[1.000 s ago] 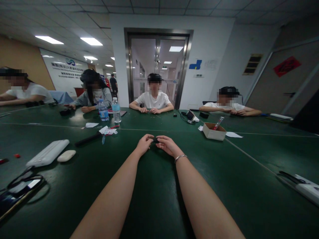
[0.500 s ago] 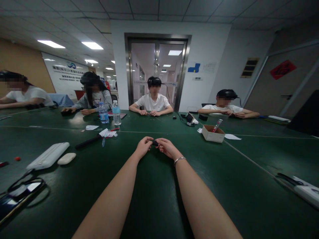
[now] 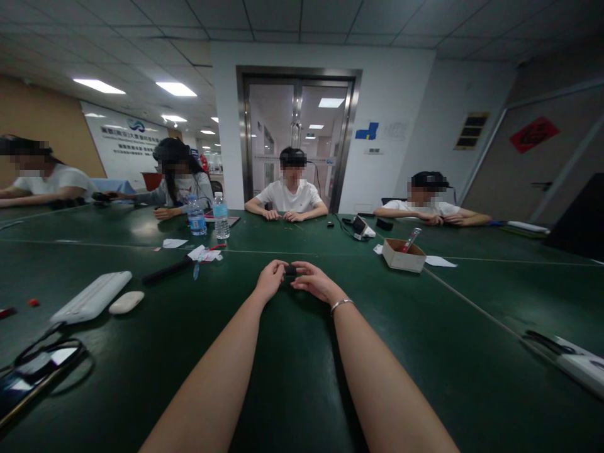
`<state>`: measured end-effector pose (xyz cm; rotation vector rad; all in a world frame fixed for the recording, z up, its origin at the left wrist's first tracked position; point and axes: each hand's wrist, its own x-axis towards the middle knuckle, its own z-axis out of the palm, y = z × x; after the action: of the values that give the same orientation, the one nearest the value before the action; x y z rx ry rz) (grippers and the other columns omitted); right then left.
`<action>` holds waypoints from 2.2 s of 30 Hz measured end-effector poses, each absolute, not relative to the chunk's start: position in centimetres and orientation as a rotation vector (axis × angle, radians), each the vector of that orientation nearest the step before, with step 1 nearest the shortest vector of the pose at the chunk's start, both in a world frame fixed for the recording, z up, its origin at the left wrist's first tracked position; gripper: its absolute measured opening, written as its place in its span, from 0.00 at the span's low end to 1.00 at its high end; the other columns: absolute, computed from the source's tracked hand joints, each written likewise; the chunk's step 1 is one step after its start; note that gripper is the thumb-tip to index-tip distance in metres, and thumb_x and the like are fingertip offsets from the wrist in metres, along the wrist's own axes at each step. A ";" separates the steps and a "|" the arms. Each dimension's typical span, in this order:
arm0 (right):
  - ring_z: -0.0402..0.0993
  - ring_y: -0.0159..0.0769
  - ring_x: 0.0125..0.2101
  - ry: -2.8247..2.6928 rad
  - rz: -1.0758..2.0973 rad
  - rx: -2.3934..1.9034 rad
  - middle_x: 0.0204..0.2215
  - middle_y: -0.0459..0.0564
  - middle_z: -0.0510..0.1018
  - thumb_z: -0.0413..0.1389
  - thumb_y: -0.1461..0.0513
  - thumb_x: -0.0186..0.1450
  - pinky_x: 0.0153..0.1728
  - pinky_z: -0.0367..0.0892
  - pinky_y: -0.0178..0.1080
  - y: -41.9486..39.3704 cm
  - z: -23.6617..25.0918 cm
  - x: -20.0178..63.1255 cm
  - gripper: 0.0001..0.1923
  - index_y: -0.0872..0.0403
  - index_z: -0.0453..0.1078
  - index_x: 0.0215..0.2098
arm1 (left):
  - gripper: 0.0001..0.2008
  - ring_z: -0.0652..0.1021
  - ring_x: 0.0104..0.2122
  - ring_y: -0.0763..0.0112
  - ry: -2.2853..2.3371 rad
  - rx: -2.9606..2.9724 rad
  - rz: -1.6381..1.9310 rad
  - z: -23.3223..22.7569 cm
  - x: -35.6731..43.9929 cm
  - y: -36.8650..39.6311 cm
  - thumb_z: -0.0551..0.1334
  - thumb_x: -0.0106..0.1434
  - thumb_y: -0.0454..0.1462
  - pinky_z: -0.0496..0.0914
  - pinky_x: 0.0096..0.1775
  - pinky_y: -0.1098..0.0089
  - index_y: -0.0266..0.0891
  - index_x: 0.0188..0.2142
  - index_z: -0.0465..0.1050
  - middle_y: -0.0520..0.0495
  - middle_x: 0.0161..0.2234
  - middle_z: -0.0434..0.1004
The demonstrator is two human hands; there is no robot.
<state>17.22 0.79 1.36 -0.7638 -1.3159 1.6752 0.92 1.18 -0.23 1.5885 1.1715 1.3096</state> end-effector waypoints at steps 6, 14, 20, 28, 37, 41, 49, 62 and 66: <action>0.72 0.31 0.17 -1.369 1.614 -0.935 0.21 0.48 0.72 0.56 0.62 0.61 0.16 0.68 0.30 0.8 1.5 16.8 0.14 0.59 0.61 0.43 | 0.11 0.64 0.18 0.79 1.135 1.600 1.312 -0.3 1.0 1.2 0.53 0.58 0.39 0.58 0.22 0.77 0.36 0.37 0.68 0.55 0.19 0.63; 0.72 0.31 0.17 -1.333 1.662 -0.920 0.22 0.48 0.72 0.53 0.59 0.63 0.16 0.67 0.31 0.8 1.5 17.0 0.14 0.57 0.59 0.44 | 0.11 0.64 0.19 0.78 1.134 1.588 1.296 0.1 1.1 0.9 0.53 0.58 0.38 0.59 0.23 0.77 0.36 0.37 0.68 0.55 0.19 0.63; 0.73 0.31 0.20 -1.314 1.667 -0.840 0.25 0.45 0.72 0.59 0.65 0.57 0.21 0.70 0.33 0.8 1.5 17.0 0.20 0.53 0.58 0.44 | 0.12 0.65 0.18 0.78 1.155 1.612 1.295 -0.5 1.1 1.5 0.52 0.58 0.39 0.59 0.22 0.77 0.36 0.37 0.69 0.54 0.19 0.63; 0.73 0.29 0.19 -1.319 1.656 -0.825 0.25 0.43 0.71 0.61 0.68 0.54 0.22 0.71 0.32 0.8 1.4 16.9 0.22 0.53 0.58 0.43 | 0.12 0.66 0.19 0.77 1.157 1.638 1.285 -0.8 0.9 1.7 0.52 0.58 0.39 0.59 0.22 0.77 0.36 0.37 0.69 0.54 0.19 0.63; 0.72 0.29 0.19 -1.319 1.648 -0.847 0.25 0.43 0.71 0.59 0.66 0.57 0.20 0.70 0.31 0.7 1.7 16.8 0.17 0.54 0.59 0.42 | 0.12 0.65 0.19 0.78 1.167 1.640 1.272 -0.5 1.0 1.3 0.53 0.59 0.40 0.59 0.22 0.77 0.37 0.37 0.69 0.54 0.19 0.63; 0.71 0.28 0.16 -1.336 1.644 -0.913 0.24 0.45 0.71 0.56 0.64 0.60 0.17 0.69 0.31 0.7 1.7 16.8 0.10 0.55 0.60 0.38 | 0.12 0.65 0.19 0.78 1.177 1.656 1.274 -0.6 1.0 1.4 0.53 0.58 0.40 0.59 0.22 0.77 0.37 0.37 0.69 0.54 0.19 0.63; 0.71 0.28 0.17 -1.330 1.652 -0.931 0.25 0.46 0.70 0.56 0.61 0.60 0.17 0.68 0.30 0.7 1.7 16.8 0.13 0.56 0.59 0.40 | 0.13 0.66 0.19 0.77 1.178 1.669 1.287 -1.0 0.9 1.8 0.53 0.59 0.41 0.59 0.22 0.77 0.37 0.38 0.70 0.54 0.19 0.63; 0.71 0.27 0.17 -1.384 1.647 -0.838 0.23 0.42 0.71 0.59 0.68 0.55 0.18 0.68 0.29 1.0 1.4 17.0 0.17 0.53 0.60 0.41 | 0.12 0.66 0.20 0.76 1.191 1.682 1.279 -0.9 0.9 1.7 0.52 0.59 0.40 0.58 0.22 0.77 0.37 0.38 0.70 0.54 0.19 0.63; 0.71 0.28 0.18 -1.362 1.685 -0.894 0.23 0.47 0.73 0.56 0.62 0.60 0.18 0.68 0.29 1.1 1.3 17.0 0.10 0.56 0.62 0.39 | 0.13 0.66 0.20 0.76 1.178 1.663 1.283 -1.0 0.9 1.8 0.53 0.58 0.41 0.58 0.23 0.77 0.37 0.37 0.70 0.54 0.19 0.64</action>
<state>17.00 1.13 1.30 -0.8938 -1.3622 1.6847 0.95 1.78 -0.98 1.6630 1.1776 1.2830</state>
